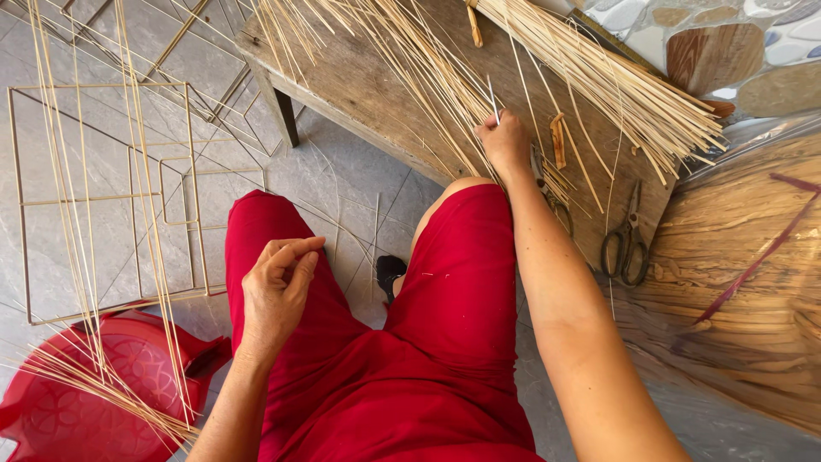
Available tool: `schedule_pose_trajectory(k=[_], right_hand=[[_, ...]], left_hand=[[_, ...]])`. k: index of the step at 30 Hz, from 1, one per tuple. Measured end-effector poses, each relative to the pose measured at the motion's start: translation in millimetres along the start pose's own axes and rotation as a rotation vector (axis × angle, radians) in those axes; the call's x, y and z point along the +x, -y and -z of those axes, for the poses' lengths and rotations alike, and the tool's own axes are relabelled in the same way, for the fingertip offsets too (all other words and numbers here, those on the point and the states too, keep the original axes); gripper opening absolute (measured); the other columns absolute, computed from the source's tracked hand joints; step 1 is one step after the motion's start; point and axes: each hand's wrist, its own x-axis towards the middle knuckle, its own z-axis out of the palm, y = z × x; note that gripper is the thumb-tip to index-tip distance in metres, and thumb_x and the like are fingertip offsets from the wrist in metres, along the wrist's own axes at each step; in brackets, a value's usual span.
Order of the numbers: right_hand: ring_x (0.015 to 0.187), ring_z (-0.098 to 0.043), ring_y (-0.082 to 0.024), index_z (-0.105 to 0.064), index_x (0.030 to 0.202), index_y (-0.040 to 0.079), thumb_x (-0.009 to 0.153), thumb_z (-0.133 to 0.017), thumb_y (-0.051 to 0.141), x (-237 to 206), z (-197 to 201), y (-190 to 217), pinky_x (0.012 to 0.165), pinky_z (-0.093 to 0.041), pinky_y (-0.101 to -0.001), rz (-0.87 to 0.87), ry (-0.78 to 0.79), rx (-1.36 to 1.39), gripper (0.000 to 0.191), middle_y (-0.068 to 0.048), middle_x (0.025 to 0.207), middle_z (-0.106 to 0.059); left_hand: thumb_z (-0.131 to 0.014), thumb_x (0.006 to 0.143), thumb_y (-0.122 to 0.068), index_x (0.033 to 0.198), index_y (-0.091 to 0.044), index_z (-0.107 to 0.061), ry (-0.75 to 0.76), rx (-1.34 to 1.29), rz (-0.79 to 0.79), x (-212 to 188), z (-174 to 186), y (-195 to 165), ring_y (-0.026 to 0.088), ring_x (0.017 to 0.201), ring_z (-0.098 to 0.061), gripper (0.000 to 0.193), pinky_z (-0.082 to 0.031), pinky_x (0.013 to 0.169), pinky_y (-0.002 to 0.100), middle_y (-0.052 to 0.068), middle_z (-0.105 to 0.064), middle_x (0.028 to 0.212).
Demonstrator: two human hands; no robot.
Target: The person sits on a low red chair and repeatedly picks up thin bamboo sticks from a pile on a wooden bench. Using a small knife, they sharpen one end of each stick and then place the finished stick into a metal wire rack on the floor. The process is repeated continuously.
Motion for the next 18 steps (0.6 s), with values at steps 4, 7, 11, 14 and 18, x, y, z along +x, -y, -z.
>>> schedule_pose_trajectory(k=[4,7,11,14,18], right_hand=[[0.082,-0.071,-0.031,-0.077,0.091,0.006,0.094,-0.071,0.019,8,-8,-2,0.078,-0.056,-0.0454,0.112,-0.03,-0.159,0.014,-0.017,0.088,-0.075],[0.077,-0.073,-0.027,-0.075,0.095,0.007,0.096,-0.067,0.021,15,-3,-1,0.075,-0.057,-0.0427,0.012,0.032,-0.143,0.016,-0.016,0.084,-0.076],[0.06,-0.064,-0.013,-0.076,0.095,0.009,0.095,-0.067,0.015,7,24,6,0.052,-0.049,-0.0286,-0.063,0.132,0.167,0.011,-0.009,0.082,-0.075],[0.051,-0.054,-0.003,-0.075,0.096,0.01,0.094,-0.068,0.009,0,54,13,0.039,-0.041,-0.0185,-0.098,0.149,0.448,0.007,-0.002,0.083,-0.074],[0.05,-0.054,0.0,-0.073,0.095,0.008,0.093,-0.068,0.004,0,89,17,0.037,-0.042,-0.0157,-0.096,0.08,0.602,0.006,-0.001,0.089,-0.074]], left_hand=[[-0.068,0.096,-0.005,0.112,-0.006,-0.077,0.019,-0.04,0.0,-4,-5,1,0.006,0.069,-0.059,0.019,-0.049,0.061,0.022,0.002,-0.069,0.099],[-0.068,0.096,-0.005,0.113,-0.006,-0.077,0.027,-0.035,0.001,-6,-5,2,0.006,0.069,-0.059,0.019,-0.049,0.061,0.022,0.002,-0.069,0.099],[-0.068,0.096,-0.006,0.113,-0.006,-0.077,0.04,-0.037,0.016,-7,-5,3,0.006,0.07,-0.06,0.019,-0.05,0.062,0.022,0.002,-0.069,0.098],[-0.068,0.096,-0.006,0.112,-0.006,-0.077,0.058,-0.022,0.054,-7,-7,4,0.006,0.068,-0.059,0.019,-0.049,0.06,0.022,0.001,-0.069,0.096],[-0.068,0.096,-0.006,0.112,-0.007,-0.077,0.073,-0.038,0.029,-6,-13,1,0.006,0.069,-0.06,0.018,-0.05,0.061,0.022,0.001,-0.069,0.095]])
